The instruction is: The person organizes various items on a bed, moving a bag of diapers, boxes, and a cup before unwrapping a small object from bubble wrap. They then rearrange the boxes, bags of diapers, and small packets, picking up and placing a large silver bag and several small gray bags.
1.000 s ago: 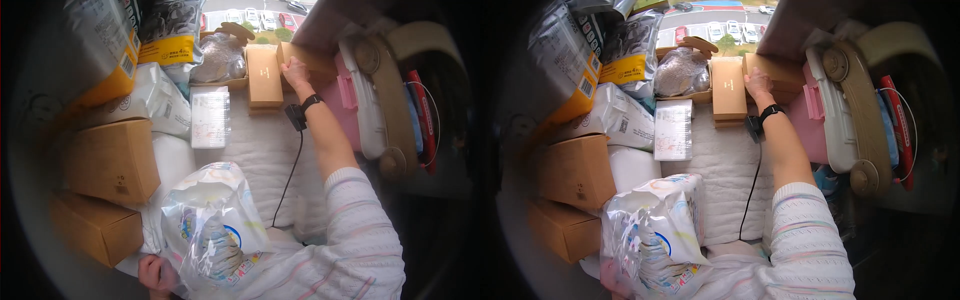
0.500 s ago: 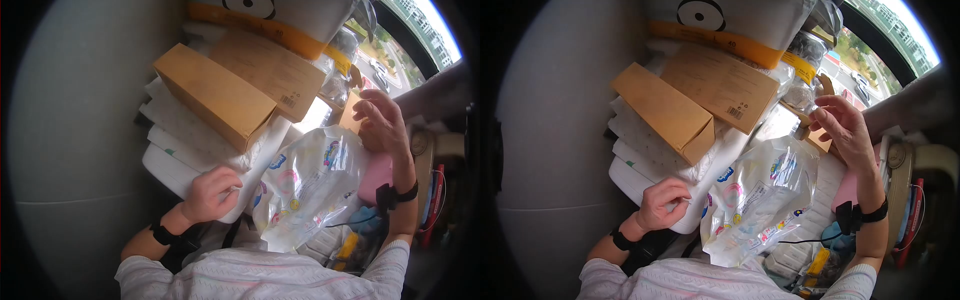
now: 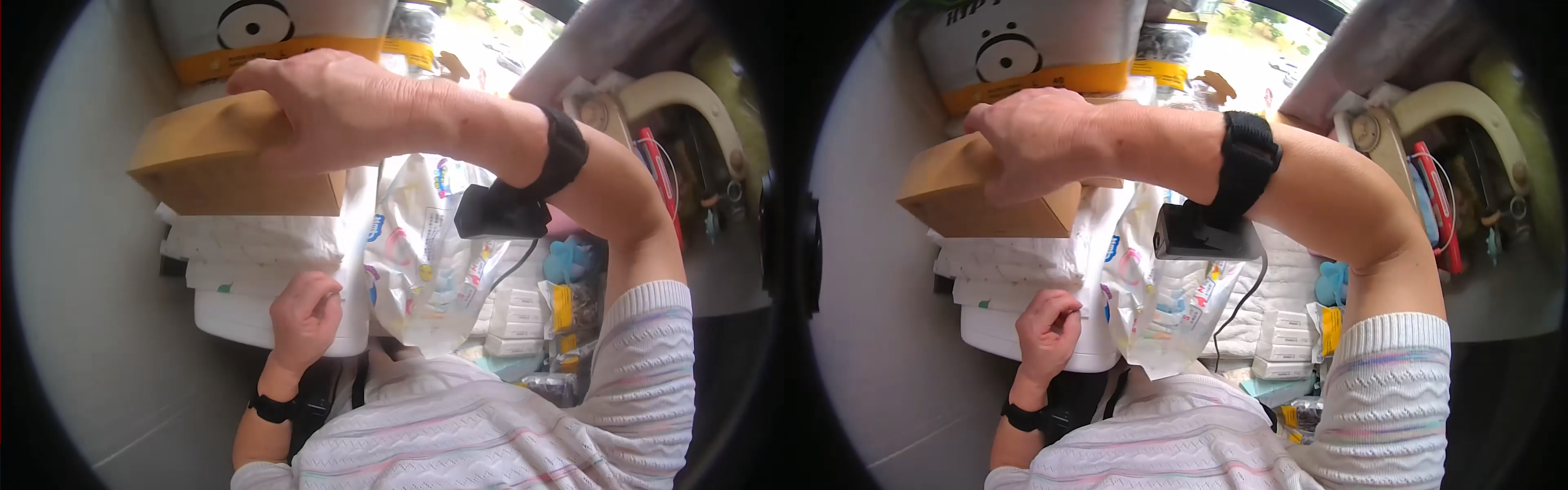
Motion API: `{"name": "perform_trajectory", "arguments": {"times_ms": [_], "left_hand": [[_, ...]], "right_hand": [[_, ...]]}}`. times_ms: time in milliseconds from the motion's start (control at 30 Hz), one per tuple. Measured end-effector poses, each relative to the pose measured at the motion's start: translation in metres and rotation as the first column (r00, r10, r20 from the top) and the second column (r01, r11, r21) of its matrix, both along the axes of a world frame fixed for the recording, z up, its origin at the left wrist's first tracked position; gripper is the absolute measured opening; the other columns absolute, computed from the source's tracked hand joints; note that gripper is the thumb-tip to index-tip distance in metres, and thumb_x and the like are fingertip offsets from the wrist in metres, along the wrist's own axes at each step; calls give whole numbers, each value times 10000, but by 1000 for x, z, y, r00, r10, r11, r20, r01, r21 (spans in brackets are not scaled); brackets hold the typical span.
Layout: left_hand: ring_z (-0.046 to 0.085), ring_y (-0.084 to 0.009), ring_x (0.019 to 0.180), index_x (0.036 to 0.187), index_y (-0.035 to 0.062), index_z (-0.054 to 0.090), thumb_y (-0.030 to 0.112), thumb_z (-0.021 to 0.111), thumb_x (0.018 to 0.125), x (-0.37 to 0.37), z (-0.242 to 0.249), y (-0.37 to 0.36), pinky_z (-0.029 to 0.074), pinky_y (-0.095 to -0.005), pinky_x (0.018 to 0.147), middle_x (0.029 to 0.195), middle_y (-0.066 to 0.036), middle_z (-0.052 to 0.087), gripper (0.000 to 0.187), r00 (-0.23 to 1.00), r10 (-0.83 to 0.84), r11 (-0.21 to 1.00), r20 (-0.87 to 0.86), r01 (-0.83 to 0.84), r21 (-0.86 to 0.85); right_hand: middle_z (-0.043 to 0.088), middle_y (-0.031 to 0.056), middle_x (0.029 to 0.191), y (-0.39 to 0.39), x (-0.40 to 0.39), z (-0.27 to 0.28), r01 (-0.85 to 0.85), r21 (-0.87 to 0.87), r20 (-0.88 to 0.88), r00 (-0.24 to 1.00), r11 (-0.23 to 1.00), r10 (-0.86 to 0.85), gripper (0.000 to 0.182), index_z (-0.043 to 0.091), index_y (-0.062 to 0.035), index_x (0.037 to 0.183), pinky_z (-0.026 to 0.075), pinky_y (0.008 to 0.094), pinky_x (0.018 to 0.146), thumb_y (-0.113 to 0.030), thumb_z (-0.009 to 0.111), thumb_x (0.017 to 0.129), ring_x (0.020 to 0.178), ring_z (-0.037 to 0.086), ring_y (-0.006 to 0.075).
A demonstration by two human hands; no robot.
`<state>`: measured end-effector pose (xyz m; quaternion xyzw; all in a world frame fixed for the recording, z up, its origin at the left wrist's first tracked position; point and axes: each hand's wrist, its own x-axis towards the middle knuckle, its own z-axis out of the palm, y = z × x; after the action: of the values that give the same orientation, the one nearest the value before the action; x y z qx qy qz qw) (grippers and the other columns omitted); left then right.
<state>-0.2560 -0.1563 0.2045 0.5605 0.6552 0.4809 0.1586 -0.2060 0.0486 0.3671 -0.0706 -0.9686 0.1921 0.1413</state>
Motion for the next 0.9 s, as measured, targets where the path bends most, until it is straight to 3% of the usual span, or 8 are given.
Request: {"name": "perform_trajectory", "arguments": {"times_ms": [167,200,267,300,333,433,567,900], "left_hand": [[503,-71,607,793,-6,584,-91,546,718,3,2,1,402,-178,520,803,-42,536,120,1000,-6,999,-28,5,-34],[503,-71,607,793,-6,584,-91,546,718,3,3,0,402,-178,520,803,-42,536,120,999,-32,999,-33,31,-31],[495,-65,603,797,-10,581,-91,545,721,9,7,4,395,-175,513,808,-44,534,117,1000,6,999,-27,-7,-53],[483,-68,609,800,-16,575,-93,538,721,10,8,8,385,-176,522,805,-47,528,117,1000,-10,999,-22,9,-53],[483,-68,609,800,-16,575,-93,538,721,10,9,8,385,-176,522,805,-47,528,117,1000,-19,998,-24,17,-53],[472,-88,630,792,-16,564,-101,524,712,13,13,7,376,-183,551,797,-51,520,124,1000,16,994,-24,-19,-105],[478,-108,644,789,-12,557,-105,519,697,14,14,8,382,-195,558,793,-63,519,137,997,43,988,-65,-53,-148],[490,-140,558,762,10,565,-85,542,661,18,13,17,379,-211,458,738,-77,524,140,965,104,980,-239,-141,-141]], "right_hand": [[611,83,882,38,113,55,40,-209,-293,951,977,-101,427,543,-77,1129,467,240,667,-232,636,743,774,583,141],[571,102,1104,58,147,60,-257,-296,-381,915,920,133,467,409,-24,1243,456,298,837,-113,601,827,1000,557,178],[580,99,985,43,193,46,-126,-674,-538,759,728,-367,461,420,-9,1210,417,288,845,-10,609,790,952,532,147],[602,79,986,62,217,38,155,-450,-461,803,879,-377,411,510,-77,1187,444,226,743,-204,610,809,878,567,118],[590,80,1027,68,241,21,145,-563,-450,772,813,-449,431,482,-60,1217,430,229,789,-197,594,824,928,554,117],[570,79,1101,85,298,-60,151,-872,-306,575,466,-759,478,411,-6,1273,392,234,892,-171,554,848,1016,532,110],[582,26,959,108,321,-195,101,-994,6,483,49,-875,423,469,-33,1225,460,225,530,-245,510,861,755,570,101],[578,30,946,231,235,-316,93,-979,203,333,-182,-921,470,475,-151,1227,471,338,455,-324,568,800,729,578,169]]}}
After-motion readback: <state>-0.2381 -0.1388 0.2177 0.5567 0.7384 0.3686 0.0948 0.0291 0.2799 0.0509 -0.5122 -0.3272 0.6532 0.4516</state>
